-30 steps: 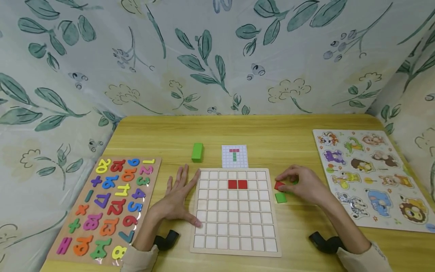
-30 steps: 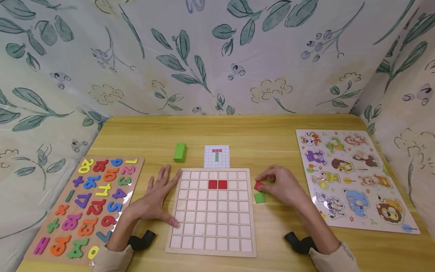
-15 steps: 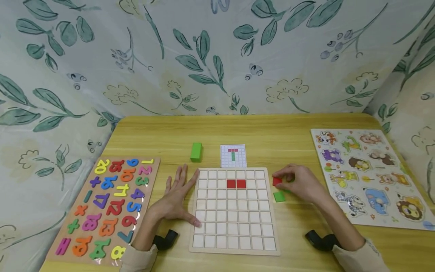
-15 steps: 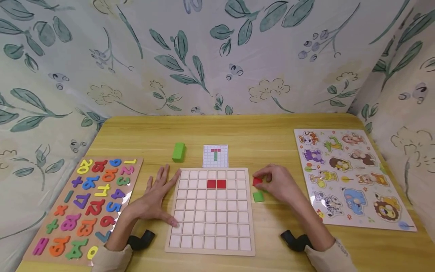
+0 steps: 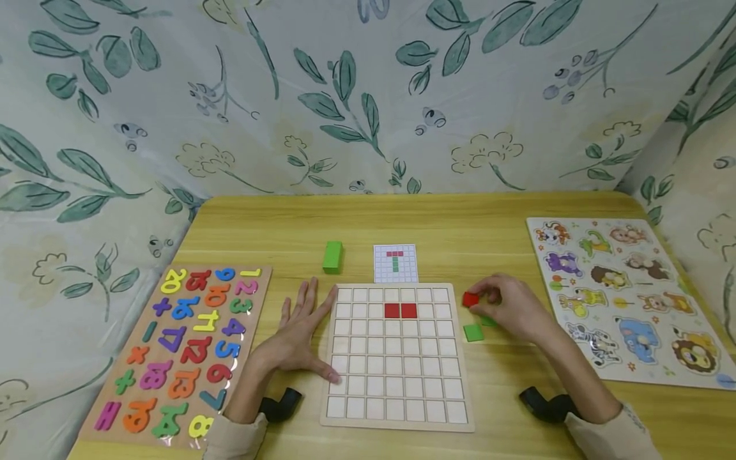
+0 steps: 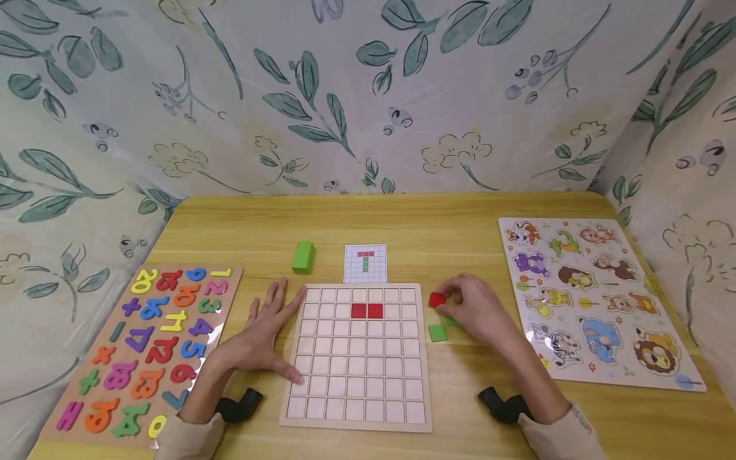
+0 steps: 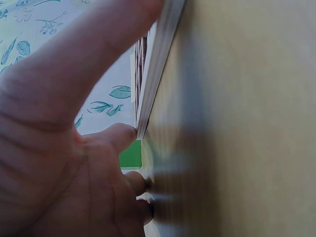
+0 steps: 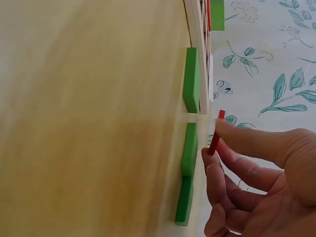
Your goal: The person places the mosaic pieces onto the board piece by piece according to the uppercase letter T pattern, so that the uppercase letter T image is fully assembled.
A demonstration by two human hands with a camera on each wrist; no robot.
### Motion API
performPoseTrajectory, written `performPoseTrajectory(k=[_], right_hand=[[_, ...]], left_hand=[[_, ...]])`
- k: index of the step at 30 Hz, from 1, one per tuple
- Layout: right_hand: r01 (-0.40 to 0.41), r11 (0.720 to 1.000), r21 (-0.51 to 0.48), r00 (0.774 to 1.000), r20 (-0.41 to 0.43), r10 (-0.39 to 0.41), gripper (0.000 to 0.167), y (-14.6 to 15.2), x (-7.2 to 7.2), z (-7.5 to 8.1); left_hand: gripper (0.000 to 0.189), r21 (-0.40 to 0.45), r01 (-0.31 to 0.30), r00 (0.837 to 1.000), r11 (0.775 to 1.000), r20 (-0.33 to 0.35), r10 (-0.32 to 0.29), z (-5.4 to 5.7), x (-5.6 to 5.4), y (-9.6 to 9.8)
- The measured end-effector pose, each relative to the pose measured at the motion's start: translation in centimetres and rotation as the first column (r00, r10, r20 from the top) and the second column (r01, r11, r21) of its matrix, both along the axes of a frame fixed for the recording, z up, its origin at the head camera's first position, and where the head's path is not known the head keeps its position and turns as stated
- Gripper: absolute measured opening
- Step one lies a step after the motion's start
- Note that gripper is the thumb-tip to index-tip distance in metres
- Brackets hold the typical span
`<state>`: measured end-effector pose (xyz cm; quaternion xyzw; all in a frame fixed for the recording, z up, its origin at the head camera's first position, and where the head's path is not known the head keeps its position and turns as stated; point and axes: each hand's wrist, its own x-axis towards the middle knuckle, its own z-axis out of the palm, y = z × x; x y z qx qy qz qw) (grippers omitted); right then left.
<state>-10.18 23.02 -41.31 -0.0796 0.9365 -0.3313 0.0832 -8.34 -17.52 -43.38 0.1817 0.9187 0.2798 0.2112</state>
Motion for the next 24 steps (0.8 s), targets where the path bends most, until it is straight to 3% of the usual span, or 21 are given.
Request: performPoseTrajectory(k=[7, 12, 18, 24], right_hand=[[-0.039, 0.996, -0.085, 0.999, -0.024, 0.037, 0.023, -1.0, -0.2, 1.1], [-0.089, 0.981, -0.172, 0.993, 0.059, 0.101, 0.023, -4.8, -0.4, 2.0], [-0.136, 0.967, -0.215, 0.981, 0.109, 0.163, 0.017, -10.3, -0.6, 1.5], [-0.16, 0.973, -0.168, 0.98, 0.088, 0.176, 0.009, -14.0, -0.7, 0.6]], left_hand=[[0.15, 0.008, 0.001, 1.0, 1.0, 0.001, -0.001, 0.0, 0.0, 0.0], [0.15, 0.005, 0.002, 1.0, 1.0, -0.001, -0.002, 0.0, 0.1, 0.0], [0.15, -0.001, 0.003, 1.0, 1.0, 0.002, -0.003, 0.0, 0.1, 0.1], [0.15, -0.001, -0.003, 1.0, 1.0, 0.001, 0.003, 0.1, 0.1, 0.0]])
